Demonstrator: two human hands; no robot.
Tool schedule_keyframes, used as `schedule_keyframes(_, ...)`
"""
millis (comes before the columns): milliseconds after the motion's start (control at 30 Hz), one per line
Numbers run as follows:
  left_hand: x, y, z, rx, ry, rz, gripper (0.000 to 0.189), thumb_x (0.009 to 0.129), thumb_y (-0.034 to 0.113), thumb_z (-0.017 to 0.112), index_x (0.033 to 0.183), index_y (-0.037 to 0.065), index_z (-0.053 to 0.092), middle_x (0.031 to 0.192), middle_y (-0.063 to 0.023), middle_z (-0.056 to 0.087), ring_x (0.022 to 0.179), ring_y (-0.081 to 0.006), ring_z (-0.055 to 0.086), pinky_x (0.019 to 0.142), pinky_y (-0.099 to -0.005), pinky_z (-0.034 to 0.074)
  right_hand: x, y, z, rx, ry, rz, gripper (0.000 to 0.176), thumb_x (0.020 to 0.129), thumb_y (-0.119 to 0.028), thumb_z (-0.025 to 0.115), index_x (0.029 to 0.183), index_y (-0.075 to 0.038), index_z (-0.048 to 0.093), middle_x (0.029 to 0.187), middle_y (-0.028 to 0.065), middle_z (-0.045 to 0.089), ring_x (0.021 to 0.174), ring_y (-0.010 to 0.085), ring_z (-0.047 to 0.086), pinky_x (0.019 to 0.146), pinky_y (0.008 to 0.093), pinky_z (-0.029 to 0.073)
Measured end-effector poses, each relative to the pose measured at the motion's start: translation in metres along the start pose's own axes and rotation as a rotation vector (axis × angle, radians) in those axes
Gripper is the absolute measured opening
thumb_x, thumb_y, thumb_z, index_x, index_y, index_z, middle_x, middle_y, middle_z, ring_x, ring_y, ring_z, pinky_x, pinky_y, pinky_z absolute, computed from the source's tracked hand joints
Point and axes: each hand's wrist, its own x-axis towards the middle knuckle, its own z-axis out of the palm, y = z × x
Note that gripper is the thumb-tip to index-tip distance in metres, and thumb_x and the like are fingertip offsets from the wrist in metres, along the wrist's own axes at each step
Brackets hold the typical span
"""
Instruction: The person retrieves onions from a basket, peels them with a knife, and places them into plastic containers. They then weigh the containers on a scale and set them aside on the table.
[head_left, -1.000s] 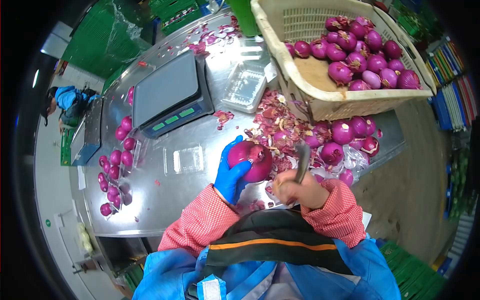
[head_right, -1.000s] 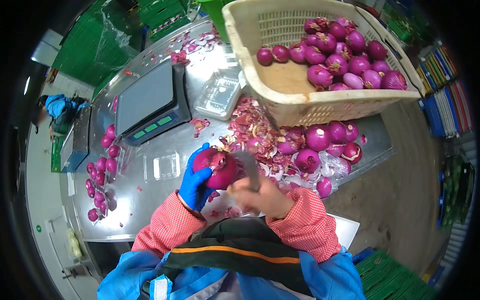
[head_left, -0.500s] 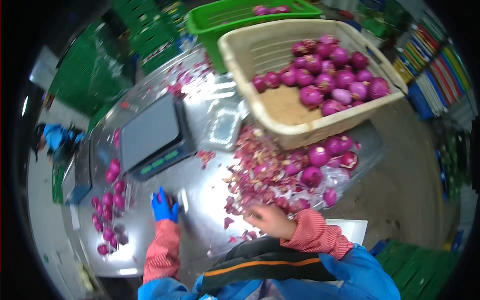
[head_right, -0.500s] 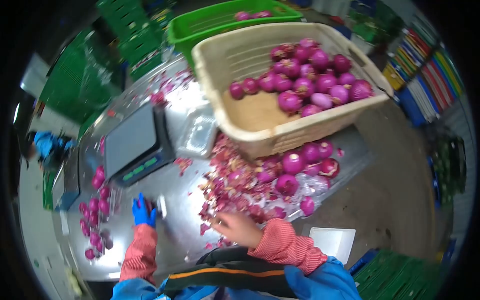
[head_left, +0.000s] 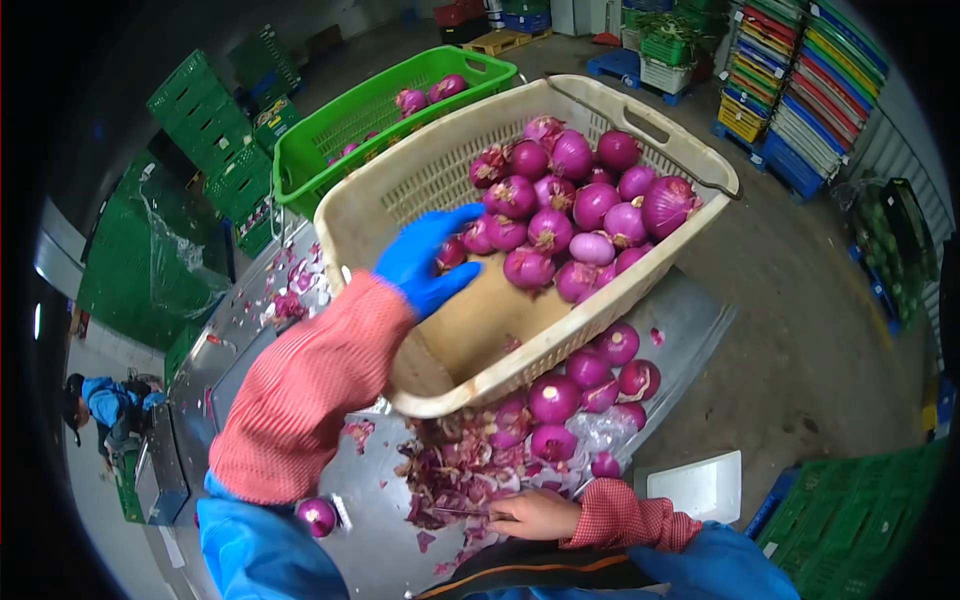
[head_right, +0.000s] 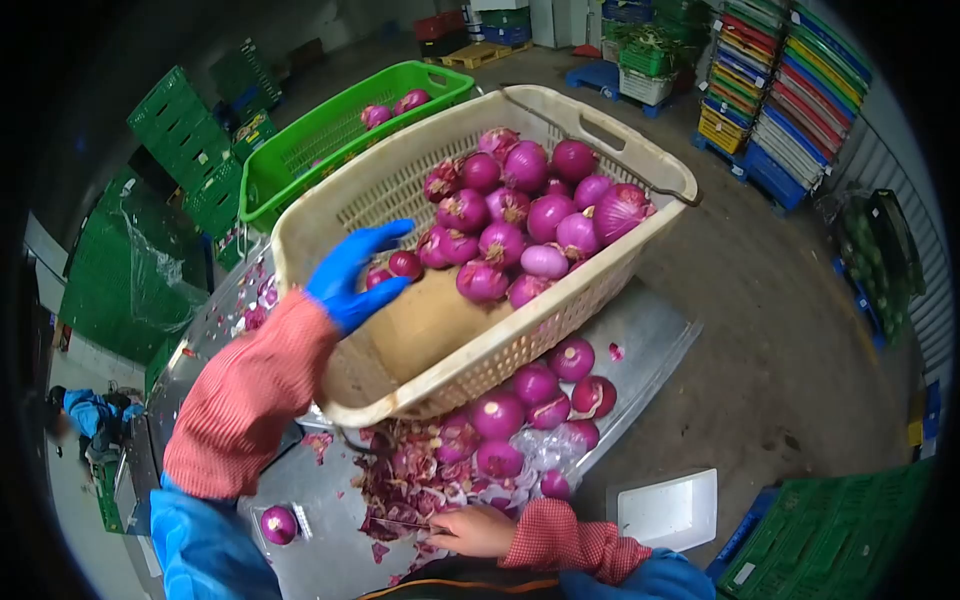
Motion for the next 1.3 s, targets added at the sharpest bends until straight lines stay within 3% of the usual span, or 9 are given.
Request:
schedule_keyframes(133, 0.104, -0.043, 0.101, 0.302, -0.291, -0.021, 0.095, 0.069, 0.024, 0.080, 0.149, 0.013, 0.032, 0.128, -0.0235, 0.052, 0.113, -0.0438, 0.054, 0.098, -0.0470, 0.046, -0.010, 0.019, -0.027, -0.010, 0.076, 0.052, 0.035, 0.095, -0.041, 0.054, 0.102, -0.008, 0.063, 0.086, 0.0171, 0.068, 0.080, 0.0388, 0.066, 0.070, 0.0495, 0.051)
schedule_keyframes(300, 0.152, -0.064, 0.205, 0.839, -0.404, -0.162, 0.041, 0.100, 0.028, 0.043, 0.141, 0.023, 0.045, 0.132, -0.0200, 0.051, 0.111, -0.0367, 0.057, 0.083, -0.0528, 0.049, -0.031, 0.038, -0.052, 0.054, 0.215, 0.114, 0.032, 0.095, -0.040, 0.055, 0.103, -0.009, 0.062, 0.086, 0.0177, 0.067, 0.079, 0.0386, 0.066, 0.070, 0.0484, 0.052)
schedule_keyframes(467, 0.164, -0.084, 0.219, 0.921, -0.265, -0.119, 0.026, 0.096, 0.021, 0.047, 0.117, 0.013, 0.061, 0.107, -0.0153, 0.066, 0.095, -0.0354, 0.066, 0.072, -0.0480, 0.050, -0.036, 0.054, -0.050, 0.115, 0.179, 0.152, 0.031, 0.095, -0.036, 0.056, 0.107, -0.007, 0.062, 0.090, 0.0183, 0.068, 0.081, 0.0376, 0.066, 0.073, 0.0453, 0.052)
schedule_keyframes(567, 0.171, -0.069, 0.197, 0.828, -0.494, -0.227, 0.053, 0.090, 0.033, 0.061, 0.139, 0.018, 0.046, 0.119, -0.0201, 0.059, 0.103, -0.0384, 0.062, 0.082, -0.0523, 0.050, -0.037, 0.050, -0.051, 0.086, 0.171, 0.158, 0.032, 0.095, -0.036, 0.055, 0.108, -0.007, 0.062, 0.092, 0.0179, 0.068, 0.084, 0.0369, 0.067, 0.073, 0.0451, 0.052)
schedule_keyframes(700, 0.141, -0.035, 0.140, 0.226, -0.118, -0.289, 0.096, 0.063, 0.038, 0.082, 0.144, 0.011, 0.037, 0.126, -0.0228, 0.057, 0.112, -0.0411, 0.060, 0.092, -0.0474, 0.052, -0.043, 0.032, -0.056, 0.008, 0.197, 0.082, 0.031, 0.095, -0.036, 0.057, 0.106, -0.007, 0.062, 0.093, 0.0165, 0.068, 0.085, 0.0360, 0.067, 0.073, 0.0439, 0.053)
schedule_keyframes(833, 0.099, 0.015, 0.052, -0.832, -0.086, -0.548, 0.079, 0.076, 0.030, 0.078, 0.142, 0.013, 0.037, 0.126, -0.0164, 0.058, 0.107, -0.0288, 0.064, 0.079, -0.0432, 0.058, -0.048, 0.011, -0.061, 0.155, 0.390, -0.040, 0.026, 0.095, -0.032, 0.060, 0.102, -0.007, 0.064, 0.088, 0.0130, 0.067, 0.083, 0.0318, 0.067, 0.074, 0.0386, 0.053)
schedule_keyframes(933, 0.028, 0.043, 0.006, -1.430, -0.121, -0.360, 0.075, 0.082, 0.019, 0.075, 0.144, 0.014, 0.034, 0.126, -0.0151, 0.058, 0.102, -0.0320, 0.067, 0.077, -0.0429, 0.061, -0.048, -0.015, -0.074, 0.234, 0.622, -0.006, 0.019, 0.095, -0.023, 0.061, 0.101, -0.006, 0.065, 0.088, 0.0130, 0.066, 0.081, 0.0289, 0.068, 0.073, 0.0381, 0.052)
schedule_keyframes(1167, -0.142, 0.111, -0.004, -1.467, 0.161, -0.438, 0.078, 0.073, 0.028, 0.081, 0.137, 0.008, 0.043, 0.141, -0.0117, 0.045, 0.131, -0.0279, 0.047, 0.111, -0.0422, 0.038, -0.014, -0.108, -0.106, -0.341, 0.914, -0.348, 0.018, 0.083, -0.003, 0.064, 0.101, -0.004, 0.062, 0.085, 0.0136, 0.063, 0.075, 0.0340, 0.065, 0.064, 0.0393, 0.052)
schedule_keyframes(1300, -0.214, 0.128, -0.003, -1.428, 0.150, -0.562, 0.086, 0.071, 0.033, 0.080, 0.140, 0.001, 0.041, 0.137, -0.0120, 0.050, 0.127, -0.0253, 0.051, 0.109, -0.0391, 0.040, 0.004, -0.139, -0.080, -0.585, 0.819, -0.379, 0.028, 0.076, -0.002, 0.065, 0.104, -0.004, 0.062, 0.087, 0.0116, 0.063, 0.076, 0.0287, 0.066, 0.063, 0.0371, 0.053)
